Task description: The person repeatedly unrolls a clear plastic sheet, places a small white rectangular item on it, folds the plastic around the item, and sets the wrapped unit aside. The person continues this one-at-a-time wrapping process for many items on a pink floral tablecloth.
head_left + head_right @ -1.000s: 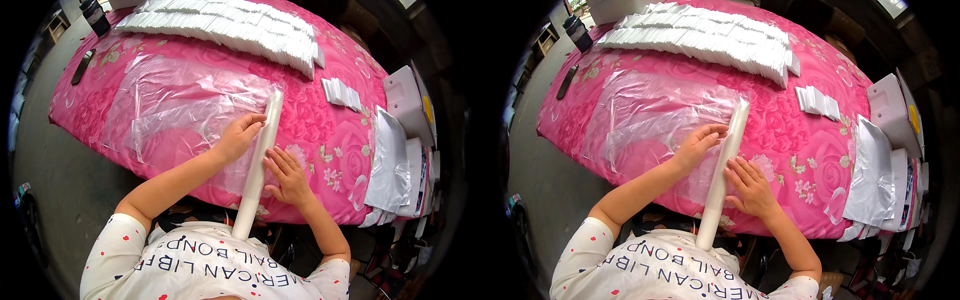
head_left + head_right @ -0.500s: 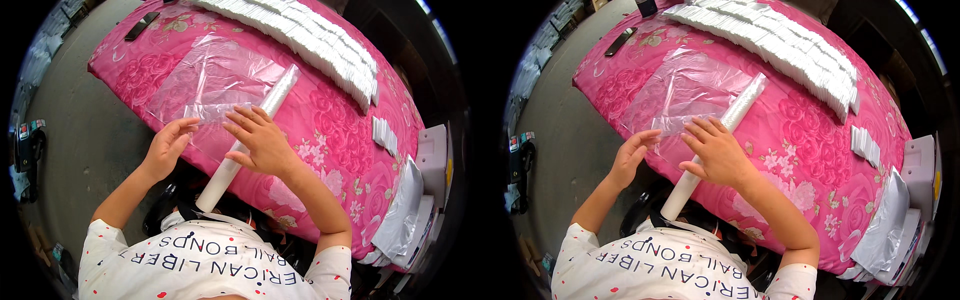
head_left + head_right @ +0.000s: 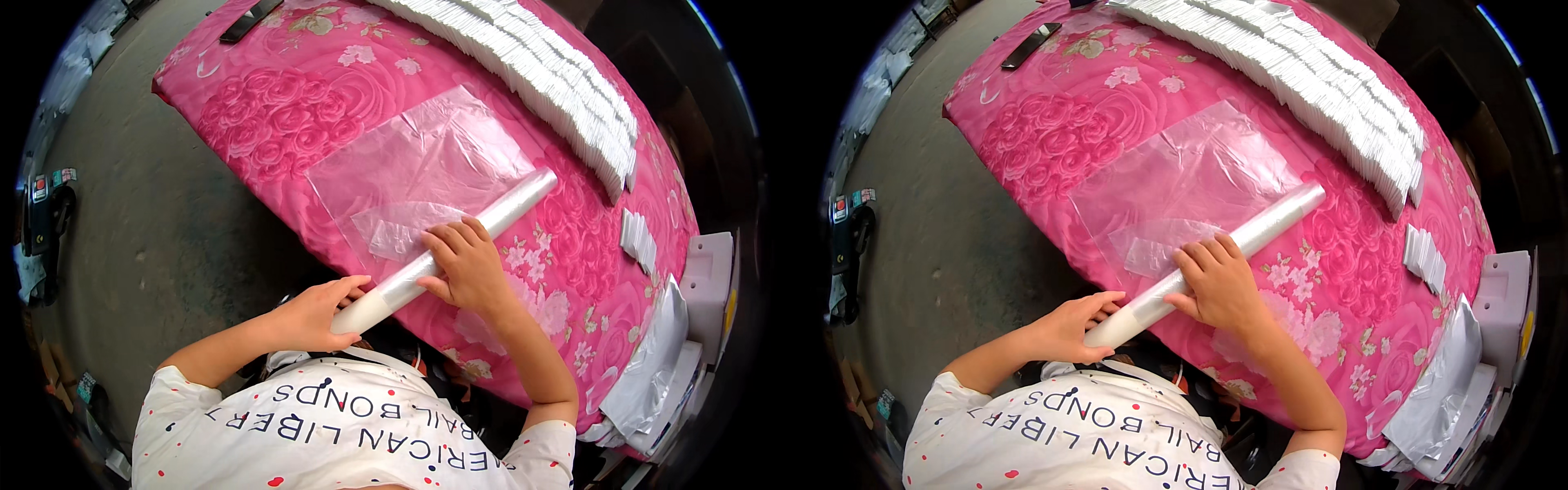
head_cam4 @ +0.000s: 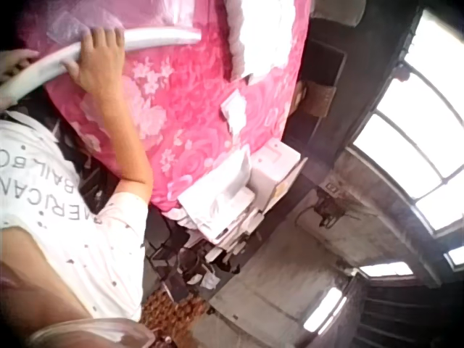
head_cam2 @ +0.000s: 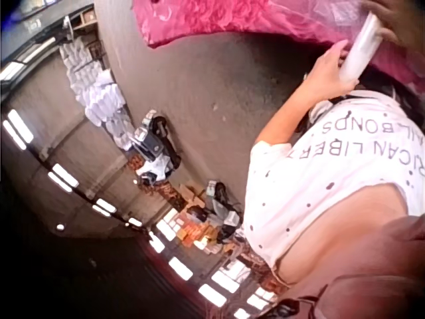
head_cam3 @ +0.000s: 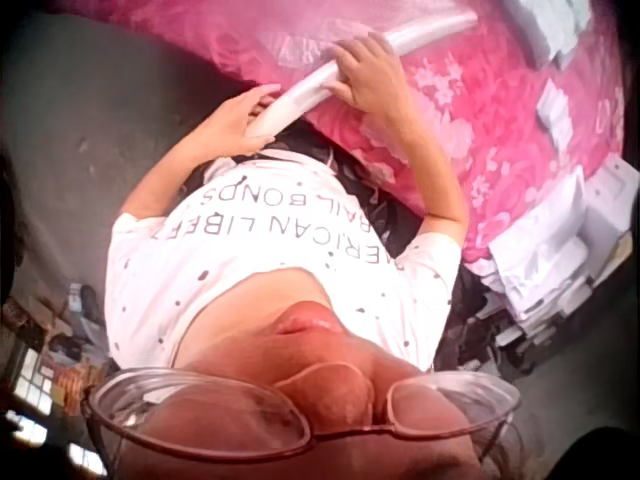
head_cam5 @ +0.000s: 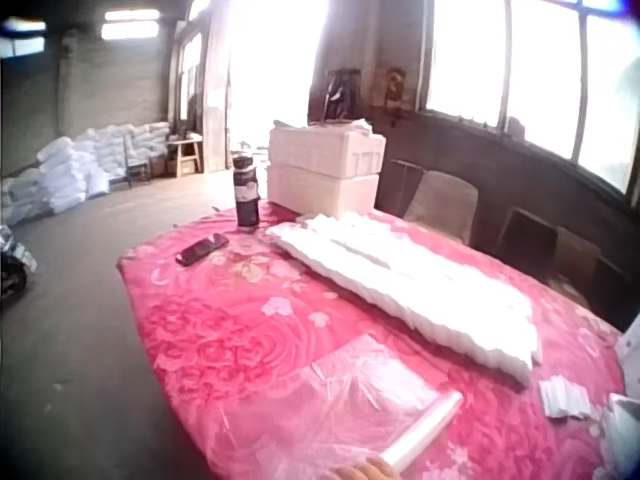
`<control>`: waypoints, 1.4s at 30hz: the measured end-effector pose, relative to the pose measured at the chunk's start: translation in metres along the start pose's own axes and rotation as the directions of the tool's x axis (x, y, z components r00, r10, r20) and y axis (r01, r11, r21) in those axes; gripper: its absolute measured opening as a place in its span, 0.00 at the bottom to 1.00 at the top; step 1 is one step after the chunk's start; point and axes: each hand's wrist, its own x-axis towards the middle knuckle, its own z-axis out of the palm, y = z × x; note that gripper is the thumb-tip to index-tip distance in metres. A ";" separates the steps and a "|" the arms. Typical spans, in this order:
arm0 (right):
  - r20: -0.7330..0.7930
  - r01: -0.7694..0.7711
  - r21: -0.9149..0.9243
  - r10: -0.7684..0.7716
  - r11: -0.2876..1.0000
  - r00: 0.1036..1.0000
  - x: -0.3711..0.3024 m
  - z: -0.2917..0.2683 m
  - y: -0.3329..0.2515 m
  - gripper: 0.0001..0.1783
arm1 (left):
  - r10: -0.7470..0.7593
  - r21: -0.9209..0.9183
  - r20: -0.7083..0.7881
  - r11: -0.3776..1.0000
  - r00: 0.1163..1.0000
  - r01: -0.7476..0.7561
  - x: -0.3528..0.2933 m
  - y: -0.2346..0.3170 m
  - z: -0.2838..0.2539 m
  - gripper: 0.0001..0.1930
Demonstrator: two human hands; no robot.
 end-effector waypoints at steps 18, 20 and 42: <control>-0.367 -0.191 -0.035 0.166 0.981 0.915 0.027 0.002 -0.013 0.33 | 0.415 0.689 -0.291 0.716 0.862 -0.112 0.003 0.015 0.001 0.40; -0.282 -0.185 -0.025 0.171 0.982 0.944 0.006 0.008 -0.017 0.33 | 0.445 0.729 -0.318 0.679 0.837 -0.084 0.005 0.011 -0.001 0.40; -0.203 0.097 0.979 0.854 0.179 0.478 0.081 -0.032 -0.015 0.44 | 0.168 -0.731 0.003 0.673 0.986 -0.112 0.051 0.026 -0.012 0.24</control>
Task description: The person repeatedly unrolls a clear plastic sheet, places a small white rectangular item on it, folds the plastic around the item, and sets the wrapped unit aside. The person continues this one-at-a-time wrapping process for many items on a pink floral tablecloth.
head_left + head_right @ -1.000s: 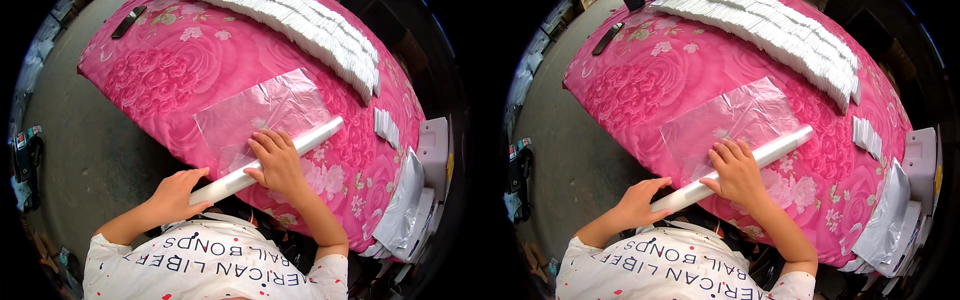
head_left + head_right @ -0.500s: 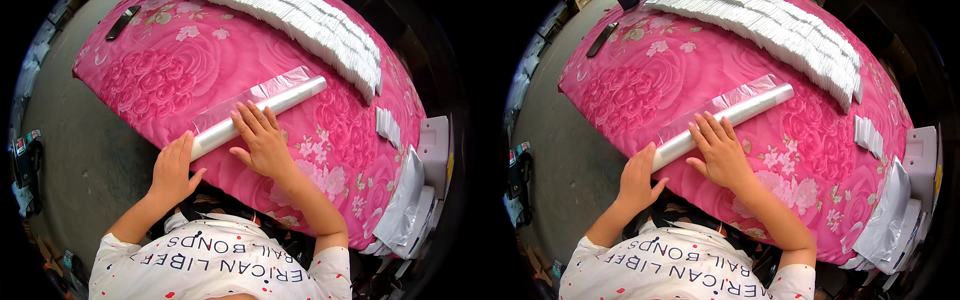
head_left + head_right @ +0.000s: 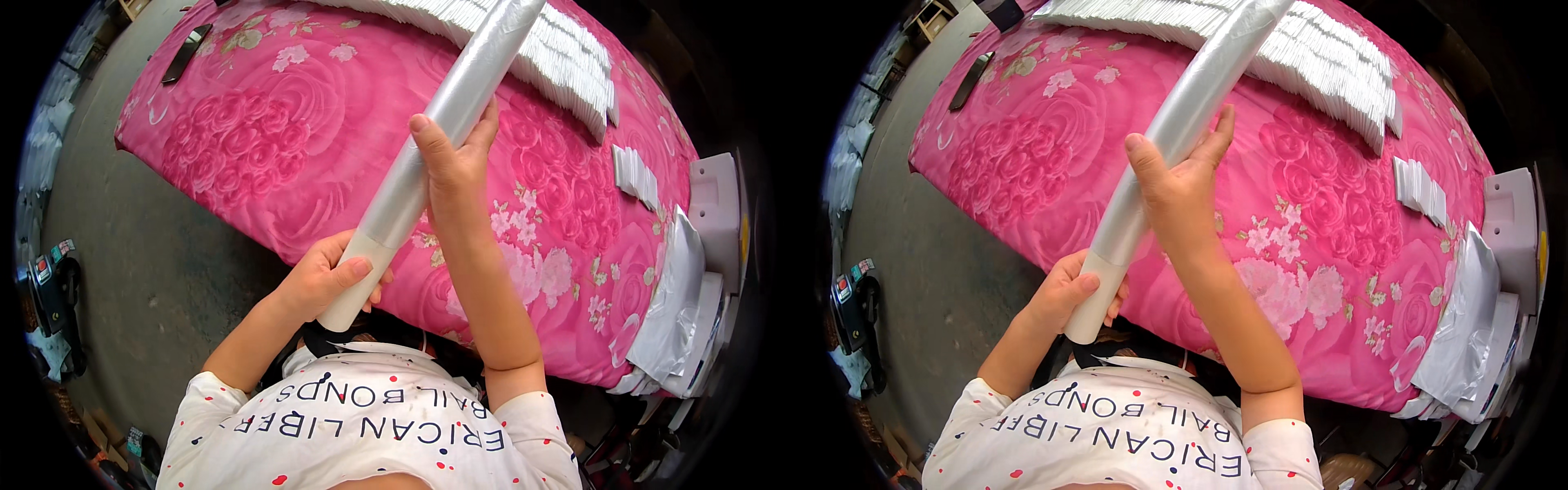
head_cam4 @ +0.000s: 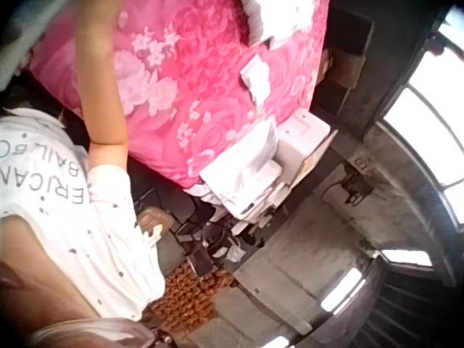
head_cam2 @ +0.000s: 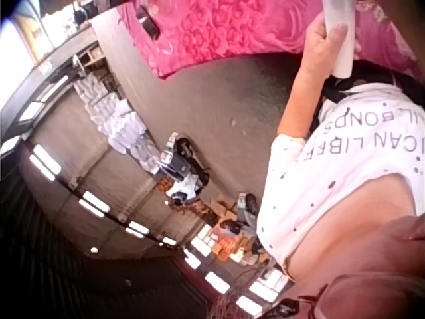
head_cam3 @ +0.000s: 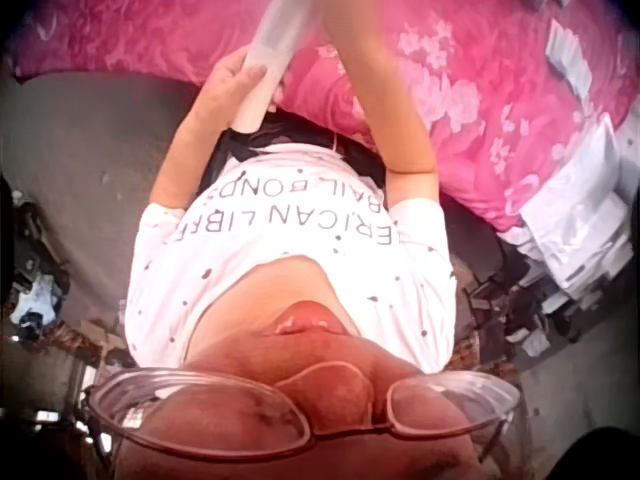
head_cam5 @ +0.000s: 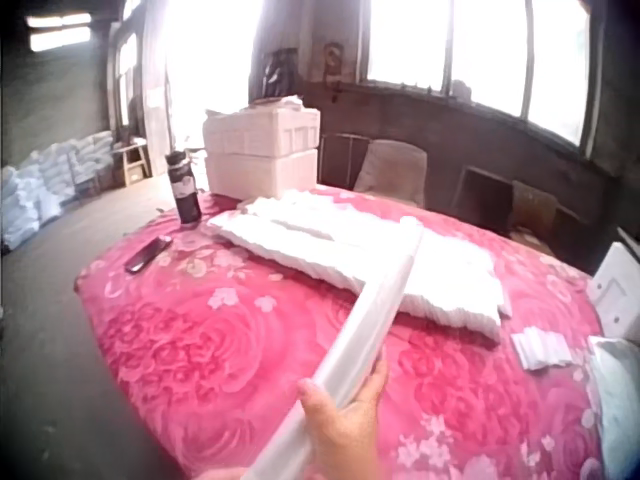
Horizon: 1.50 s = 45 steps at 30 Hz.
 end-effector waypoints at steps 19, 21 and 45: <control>0.032 -0.259 0.273 0.260 0.927 0.965 -0.052 -0.059 -0.008 0.34 | -0.236 0.000 0.269 0.970 0.934 0.245 0.028 -0.022 0.033 0.32; 0.022 -0.233 0.128 0.232 0.964 0.972 -0.061 -0.059 0.011 0.30 | -0.236 0.000 0.112 0.971 0.965 0.237 0.041 -0.031 0.028 0.35; -0.101 -0.338 -0.297 0.323 0.893 0.941 -0.007 -0.206 -0.016 0.09 | -0.664 0.262 0.039 0.728 0.747 0.634 -0.020 -0.047 -0.008 0.32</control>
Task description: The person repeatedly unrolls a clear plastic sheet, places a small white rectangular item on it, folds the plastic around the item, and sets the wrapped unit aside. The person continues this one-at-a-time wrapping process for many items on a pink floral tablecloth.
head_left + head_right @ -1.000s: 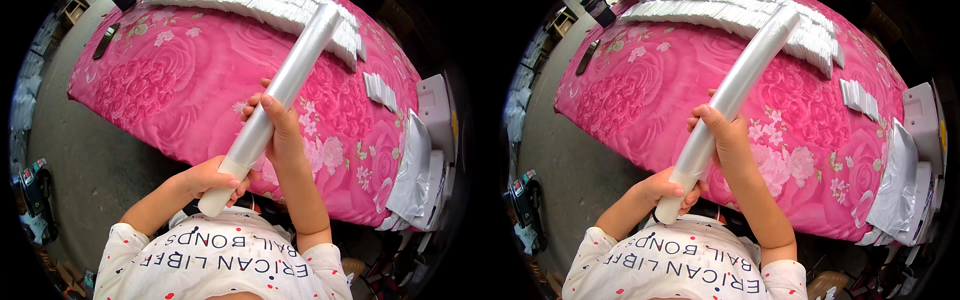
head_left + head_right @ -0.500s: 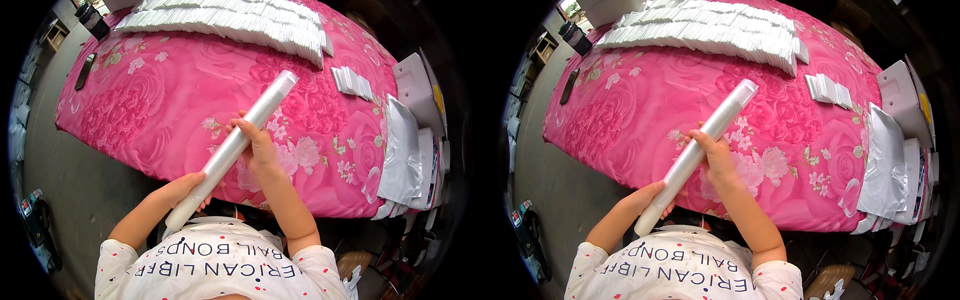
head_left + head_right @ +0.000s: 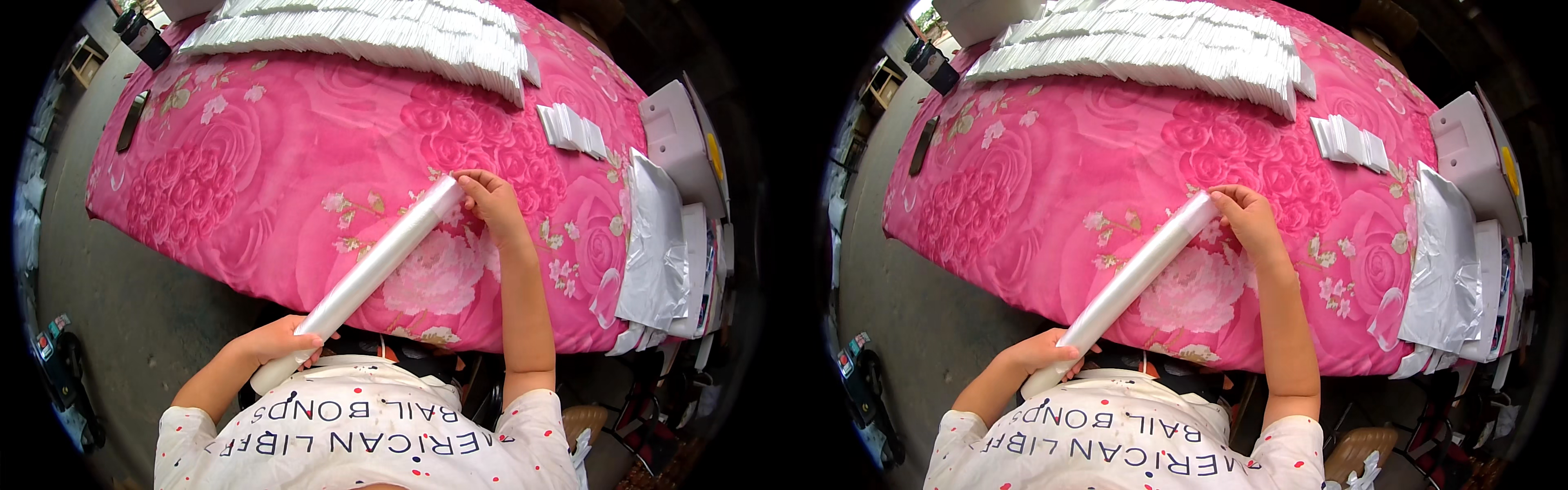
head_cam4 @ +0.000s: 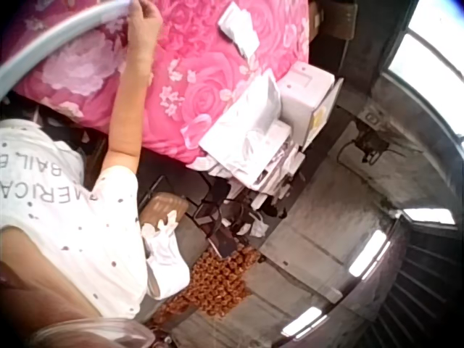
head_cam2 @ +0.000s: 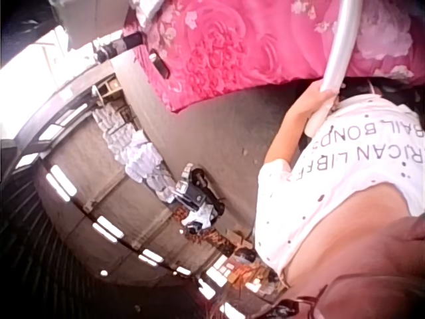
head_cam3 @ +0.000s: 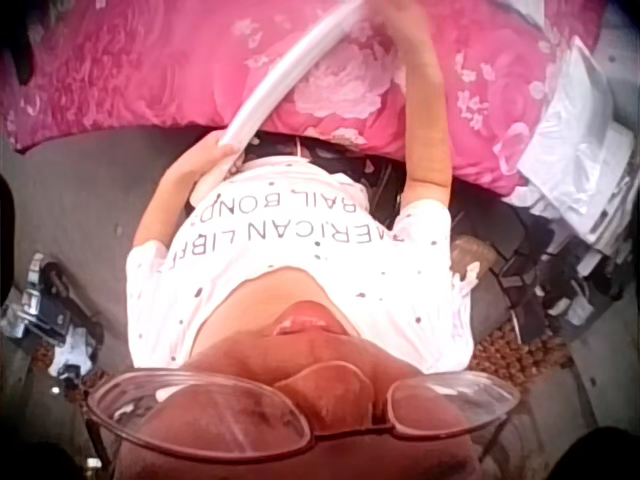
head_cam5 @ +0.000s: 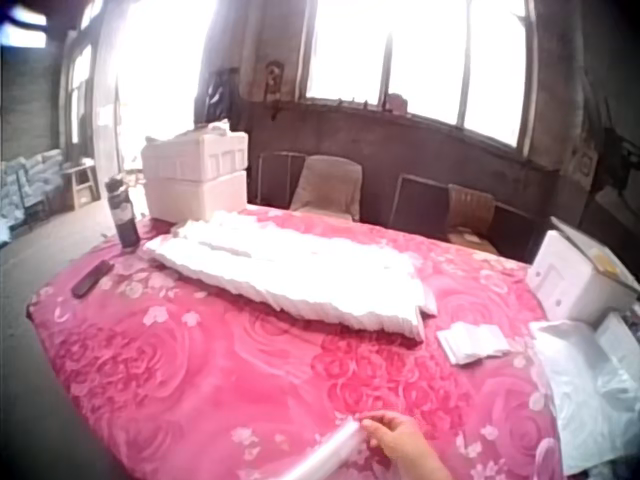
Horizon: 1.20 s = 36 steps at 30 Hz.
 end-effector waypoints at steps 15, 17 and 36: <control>0.184 -0.085 -0.095 0.101 0.992 0.978 0.005 -0.028 0.001 0.08 | -0.045 0.016 0.083 0.999 0.996 0.044 0.001 0.006 -0.002 0.31; 0.092 -0.057 -0.110 0.067 0.992 0.993 0.008 -0.045 -0.002 0.08 | -0.095 0.088 0.042 0.992 0.995 0.091 -0.004 0.005 -0.004 0.29; -0.041 0.039 -0.302 -0.054 0.953 0.998 0.028 -0.143 -0.006 0.10 | 0.378 0.995 0.097 -0.018 0.921 -0.098 0.007 0.115 0.019 0.16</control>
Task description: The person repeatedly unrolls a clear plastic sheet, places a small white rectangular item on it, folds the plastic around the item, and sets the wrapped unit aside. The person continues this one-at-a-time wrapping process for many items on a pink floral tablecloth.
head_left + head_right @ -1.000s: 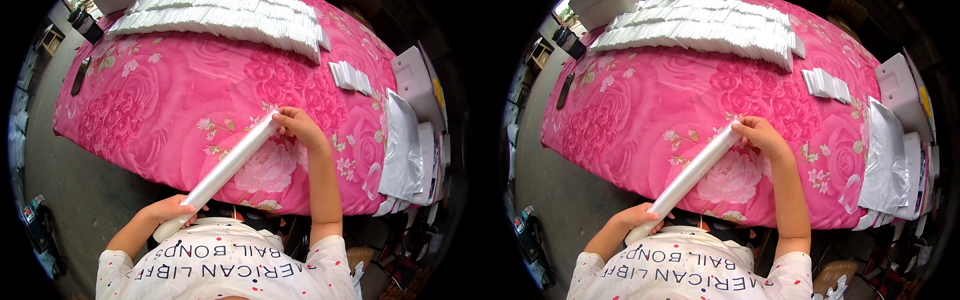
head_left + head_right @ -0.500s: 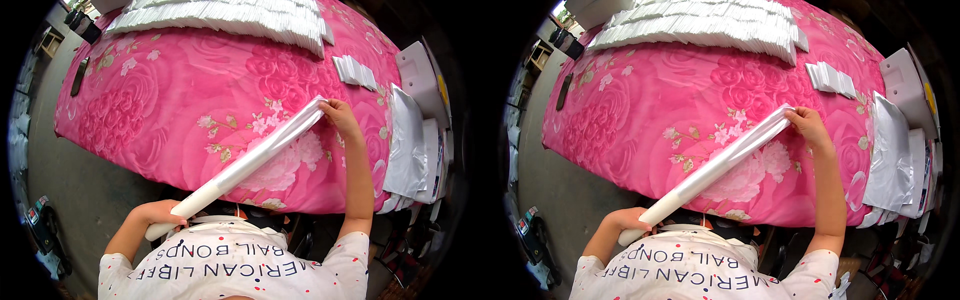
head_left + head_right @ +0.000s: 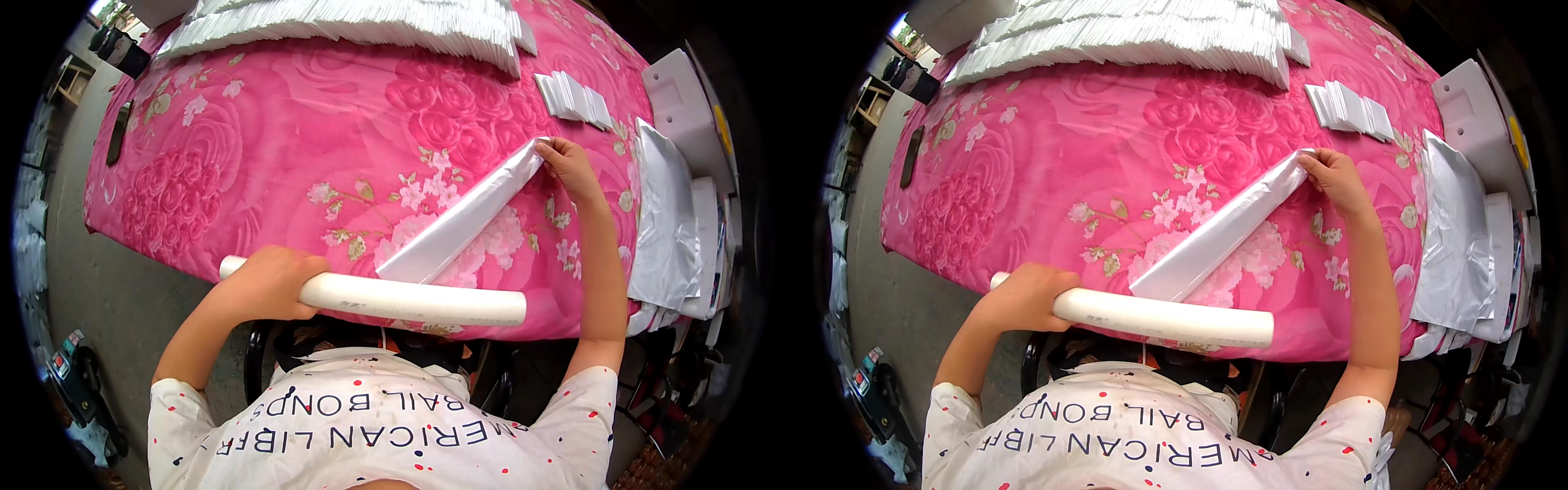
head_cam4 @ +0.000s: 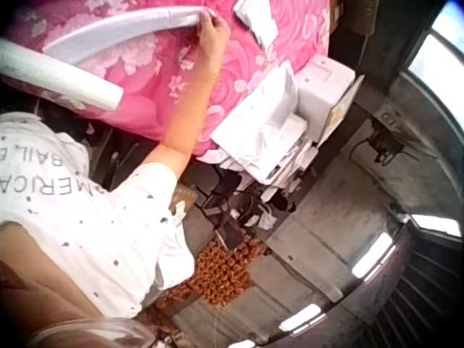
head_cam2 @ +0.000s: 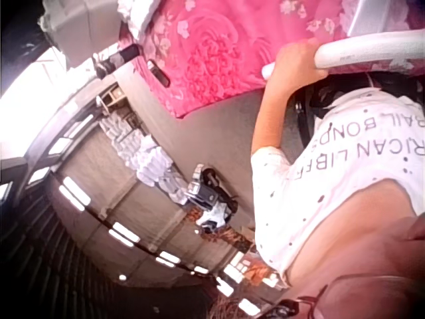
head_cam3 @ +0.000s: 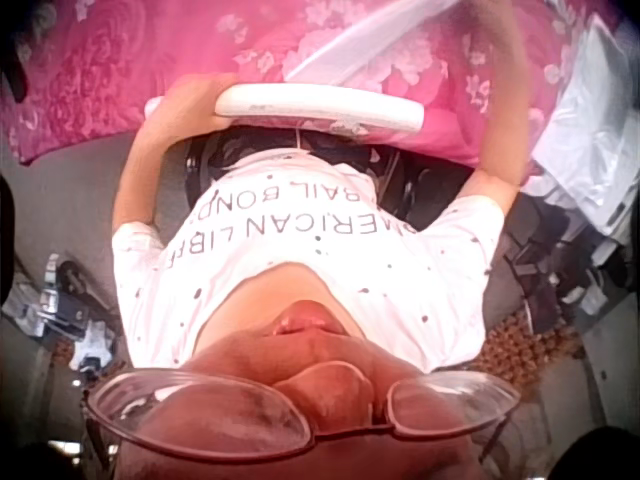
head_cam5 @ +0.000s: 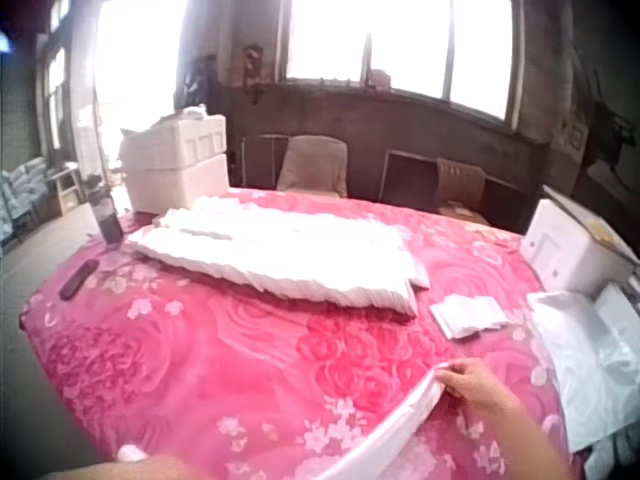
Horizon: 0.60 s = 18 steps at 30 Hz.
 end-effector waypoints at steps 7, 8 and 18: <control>0.137 0.011 -0.010 -0.010 1.000 0.990 0.012 0.044 -0.026 0.11 | 0.527 0.330 -0.565 0.850 0.635 -0.411 0.087 0.034 0.014 0.23; 0.152 0.007 -0.004 -0.007 1.000 0.988 0.014 0.044 -0.026 0.11 | 0.629 0.368 -0.498 0.777 0.597 -0.511 0.089 0.033 0.020 0.24; 0.096 -0.034 -0.069 0.041 0.997 0.994 0.021 0.038 -0.027 0.14 | 0.608 0.312 -0.068 0.766 0.791 -0.562 0.071 0.023 0.070 0.45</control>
